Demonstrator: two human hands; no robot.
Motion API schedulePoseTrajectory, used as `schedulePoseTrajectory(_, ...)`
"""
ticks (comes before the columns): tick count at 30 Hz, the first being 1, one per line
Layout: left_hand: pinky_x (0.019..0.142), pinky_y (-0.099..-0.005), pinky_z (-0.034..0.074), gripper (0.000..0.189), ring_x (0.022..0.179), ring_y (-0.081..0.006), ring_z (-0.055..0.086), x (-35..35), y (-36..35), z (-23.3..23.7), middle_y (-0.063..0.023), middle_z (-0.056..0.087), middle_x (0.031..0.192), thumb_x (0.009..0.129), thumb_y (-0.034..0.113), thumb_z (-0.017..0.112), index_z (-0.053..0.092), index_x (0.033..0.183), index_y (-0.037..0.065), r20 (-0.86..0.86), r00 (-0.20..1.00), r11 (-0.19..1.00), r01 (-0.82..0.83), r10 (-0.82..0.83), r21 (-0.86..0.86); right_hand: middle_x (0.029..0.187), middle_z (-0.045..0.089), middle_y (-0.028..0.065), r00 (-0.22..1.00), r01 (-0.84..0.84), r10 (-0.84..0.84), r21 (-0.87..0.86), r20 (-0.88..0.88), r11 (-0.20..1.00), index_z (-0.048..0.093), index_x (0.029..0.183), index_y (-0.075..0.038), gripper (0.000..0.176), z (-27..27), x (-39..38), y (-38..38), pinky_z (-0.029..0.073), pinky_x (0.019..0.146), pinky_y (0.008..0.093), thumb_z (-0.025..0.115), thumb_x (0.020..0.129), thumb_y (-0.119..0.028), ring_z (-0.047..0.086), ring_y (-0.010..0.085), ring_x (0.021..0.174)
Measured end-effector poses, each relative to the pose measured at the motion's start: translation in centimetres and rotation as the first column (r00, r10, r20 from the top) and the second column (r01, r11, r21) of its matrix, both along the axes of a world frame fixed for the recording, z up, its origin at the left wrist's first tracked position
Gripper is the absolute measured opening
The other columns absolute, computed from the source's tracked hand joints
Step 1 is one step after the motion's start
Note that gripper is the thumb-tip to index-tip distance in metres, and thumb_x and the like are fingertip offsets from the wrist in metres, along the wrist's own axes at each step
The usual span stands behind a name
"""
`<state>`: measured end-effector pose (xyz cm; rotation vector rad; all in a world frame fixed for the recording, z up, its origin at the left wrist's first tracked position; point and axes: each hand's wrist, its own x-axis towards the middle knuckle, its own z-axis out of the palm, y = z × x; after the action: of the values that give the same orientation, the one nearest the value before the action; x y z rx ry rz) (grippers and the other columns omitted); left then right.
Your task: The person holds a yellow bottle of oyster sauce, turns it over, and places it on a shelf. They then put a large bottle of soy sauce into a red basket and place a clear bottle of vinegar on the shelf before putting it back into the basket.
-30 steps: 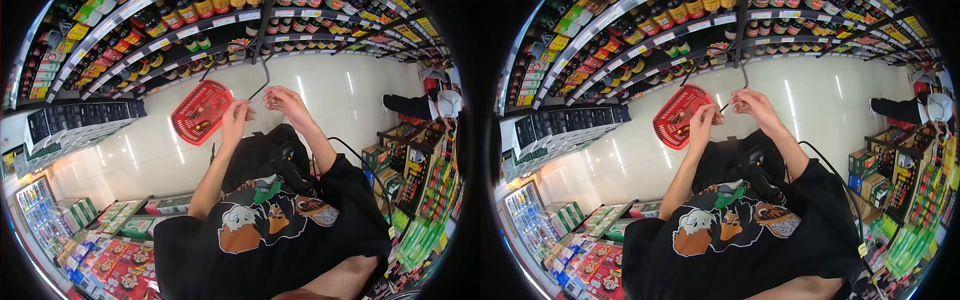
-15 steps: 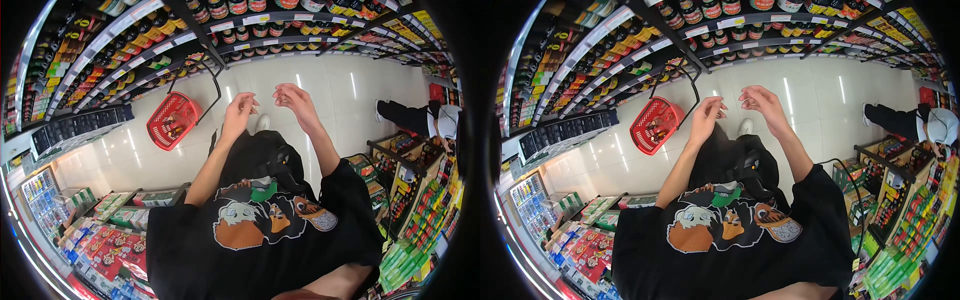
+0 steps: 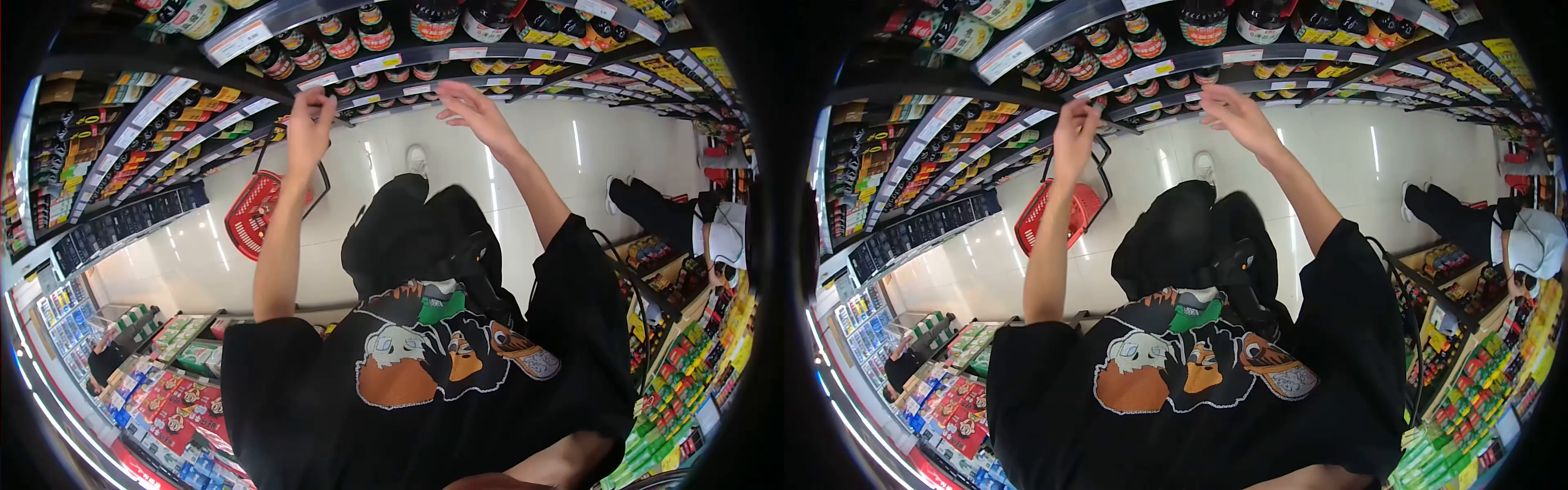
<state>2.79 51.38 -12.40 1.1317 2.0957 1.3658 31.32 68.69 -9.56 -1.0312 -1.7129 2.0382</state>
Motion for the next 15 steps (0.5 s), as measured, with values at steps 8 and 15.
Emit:
schedulePoseTrajectory(8, 0.071, -0.0411, 0.055, 0.066, 0.072, -0.0318, 0.073, -5.8, 11.0, 0.2, -0.0159, 0.075, 0.096, 0.092, 0.045, 0.073, 0.056, 0.135, -0.003, -0.222, 0.974, 0.977, -0.092, 0.047, -0.194, 0.112, 0.074, 0.0176, 0.991, -0.127, 0.134, 0.269, -0.01, 0.955, 0.048, 0.151, -0.005, 0.061, -0.6, -8.4, 7.9, 0.055, 0.086, 0.0343, 0.068, 0.099, -0.03, 0.074, 0.0219, 0.096)
schedulePoseTrajectory(15, 0.073, -0.0402, 0.056, 0.044, 0.082, -0.0288, 0.075, -6.6, 14.6, -0.2, -0.0176, 0.077, 0.094, 0.092, 0.041, 0.075, 0.073, 0.114, 0.002, -0.328, 0.927, 0.932, -0.268, 0.181, -0.243, 0.148, 0.051, 0.0268, 0.974, -0.222, 0.148, 0.625, 0.169, 0.749, 0.046, 0.148, -0.003, 0.072, -3.8, -16.7, 11.1, 0.046, 0.109, 0.0501, 0.071, 0.091, -0.039, 0.052, 0.0426, 0.134)
